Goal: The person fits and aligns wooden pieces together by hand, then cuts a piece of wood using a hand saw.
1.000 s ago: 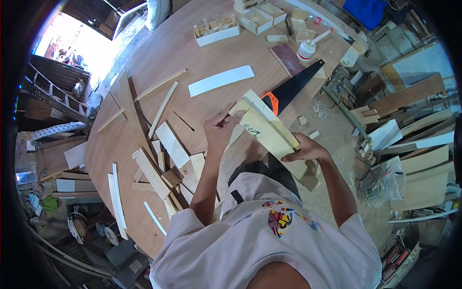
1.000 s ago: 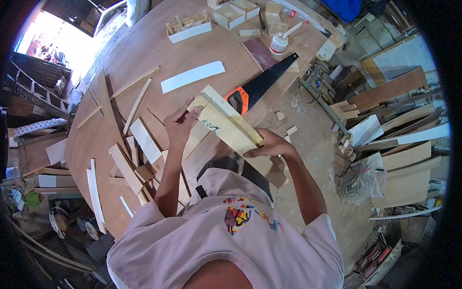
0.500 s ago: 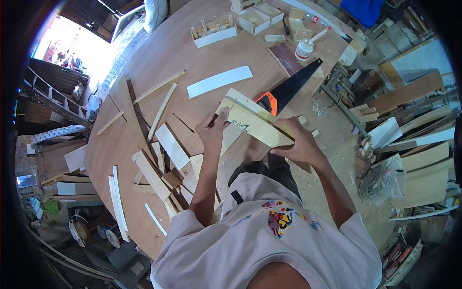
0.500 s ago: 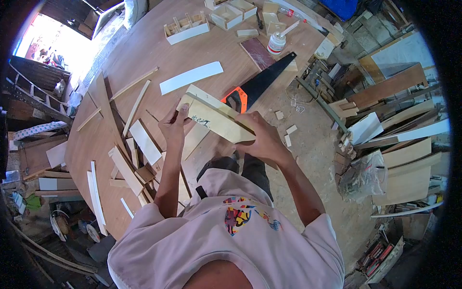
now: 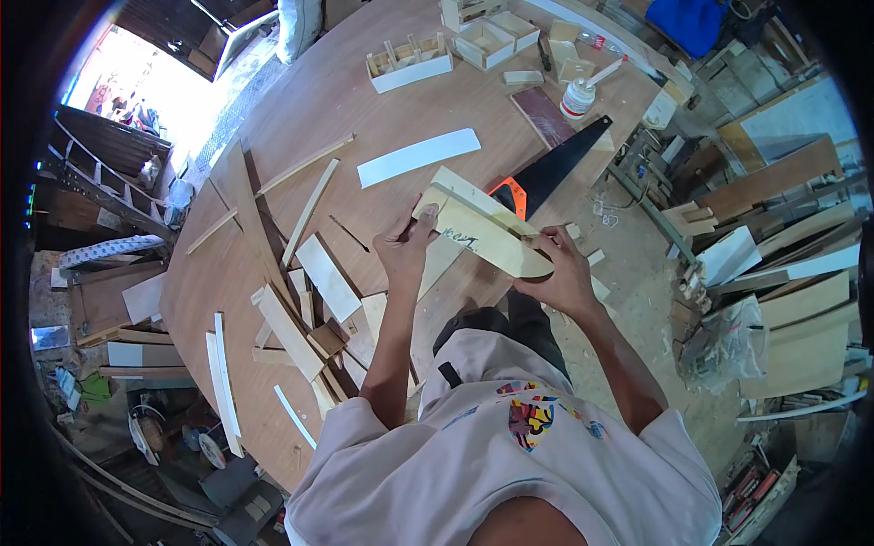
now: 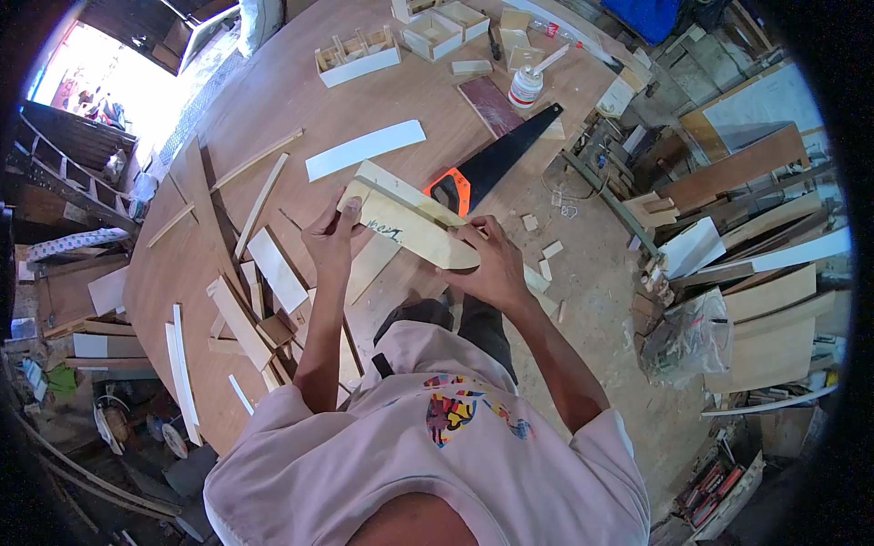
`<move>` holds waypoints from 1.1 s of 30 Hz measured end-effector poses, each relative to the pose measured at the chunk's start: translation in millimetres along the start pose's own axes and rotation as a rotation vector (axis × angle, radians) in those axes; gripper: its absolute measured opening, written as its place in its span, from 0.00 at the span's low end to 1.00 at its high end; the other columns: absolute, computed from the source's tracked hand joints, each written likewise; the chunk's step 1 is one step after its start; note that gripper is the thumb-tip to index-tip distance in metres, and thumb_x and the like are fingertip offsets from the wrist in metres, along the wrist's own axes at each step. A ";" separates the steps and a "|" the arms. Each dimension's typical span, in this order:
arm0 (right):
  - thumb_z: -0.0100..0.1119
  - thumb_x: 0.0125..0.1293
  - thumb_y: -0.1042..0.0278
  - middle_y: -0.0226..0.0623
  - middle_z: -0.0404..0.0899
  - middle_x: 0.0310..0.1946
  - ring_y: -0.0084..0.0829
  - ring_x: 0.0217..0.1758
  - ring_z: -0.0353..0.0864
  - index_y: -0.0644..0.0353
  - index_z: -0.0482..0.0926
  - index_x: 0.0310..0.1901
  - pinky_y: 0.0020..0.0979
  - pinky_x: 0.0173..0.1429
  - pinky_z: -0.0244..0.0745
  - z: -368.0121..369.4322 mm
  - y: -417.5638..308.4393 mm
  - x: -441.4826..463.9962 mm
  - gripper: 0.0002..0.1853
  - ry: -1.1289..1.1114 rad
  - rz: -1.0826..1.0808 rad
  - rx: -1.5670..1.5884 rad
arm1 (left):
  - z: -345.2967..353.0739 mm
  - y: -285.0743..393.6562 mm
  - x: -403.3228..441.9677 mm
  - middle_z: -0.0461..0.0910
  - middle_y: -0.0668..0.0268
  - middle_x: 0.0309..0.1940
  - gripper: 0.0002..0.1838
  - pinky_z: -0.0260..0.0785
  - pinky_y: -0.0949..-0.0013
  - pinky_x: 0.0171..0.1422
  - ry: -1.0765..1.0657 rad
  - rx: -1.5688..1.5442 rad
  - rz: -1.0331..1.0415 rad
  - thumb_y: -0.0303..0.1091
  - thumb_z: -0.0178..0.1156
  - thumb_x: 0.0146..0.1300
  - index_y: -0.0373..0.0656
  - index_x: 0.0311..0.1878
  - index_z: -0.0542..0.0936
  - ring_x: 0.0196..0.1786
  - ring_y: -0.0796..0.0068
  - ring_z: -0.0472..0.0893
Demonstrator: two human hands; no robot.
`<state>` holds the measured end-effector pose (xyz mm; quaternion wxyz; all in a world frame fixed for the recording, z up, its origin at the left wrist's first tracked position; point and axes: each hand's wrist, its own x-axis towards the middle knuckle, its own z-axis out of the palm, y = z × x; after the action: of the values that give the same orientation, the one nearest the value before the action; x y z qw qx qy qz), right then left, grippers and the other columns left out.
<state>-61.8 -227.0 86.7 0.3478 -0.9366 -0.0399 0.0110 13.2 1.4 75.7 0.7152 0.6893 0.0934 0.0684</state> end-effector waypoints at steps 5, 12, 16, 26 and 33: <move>0.73 0.42 0.47 0.35 0.67 0.50 0.37 0.52 0.74 0.53 0.76 0.48 0.41 0.53 0.73 4.7 -3.5 -3.2 0.31 0.001 0.028 -0.004 | -1.2 -5.0 2.1 0.73 0.73 0.22 0.19 0.79 0.77 0.35 0.005 -0.045 -0.002 0.31 0.65 0.60 0.32 0.53 0.78 0.25 0.89 0.73; 0.75 0.37 0.52 0.36 0.69 0.48 0.37 0.50 0.76 0.54 0.77 0.47 0.39 0.50 0.75 12.3 -5.7 -5.9 0.32 0.089 0.009 -0.029 | -0.5 4.3 1.5 0.78 0.68 0.26 0.20 0.79 0.76 0.33 0.004 -0.057 0.009 0.32 0.64 0.61 0.32 0.53 0.77 0.28 0.86 0.77; 0.75 0.37 0.52 0.36 0.69 0.48 0.36 0.51 0.76 0.54 0.77 0.48 0.39 0.51 0.75 12.6 -8.3 -5.5 0.33 0.062 0.044 -0.018 | -6.3 -1.4 6.8 0.81 0.62 0.30 0.20 0.80 0.75 0.34 -0.030 -0.056 -0.009 0.32 0.64 0.61 0.30 0.53 0.77 0.30 0.82 0.80; 0.73 0.40 0.49 0.36 0.68 0.48 0.38 0.50 0.75 0.52 0.77 0.49 0.41 0.50 0.75 15.8 -10.1 -3.1 0.32 0.061 0.039 -0.019 | -12.1 3.5 14.8 0.83 0.59 0.33 0.21 0.81 0.73 0.36 -0.088 -0.074 -0.037 0.33 0.64 0.60 0.30 0.54 0.76 0.32 0.78 0.82; 0.72 0.42 0.47 0.36 0.67 0.47 0.39 0.48 0.76 0.50 0.78 0.48 0.42 0.47 0.76 19.6 -12.1 0.5 0.30 0.082 0.002 0.035 | -15.0 3.0 21.1 0.83 0.60 0.33 0.22 0.81 0.75 0.35 -0.065 -0.072 -0.048 0.35 0.65 0.60 0.31 0.53 0.77 0.32 0.79 0.82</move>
<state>-63.0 -205.1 79.8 0.3655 -0.9301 -0.0243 -0.0264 30.5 20.9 77.4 0.7437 0.6624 0.0841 0.0318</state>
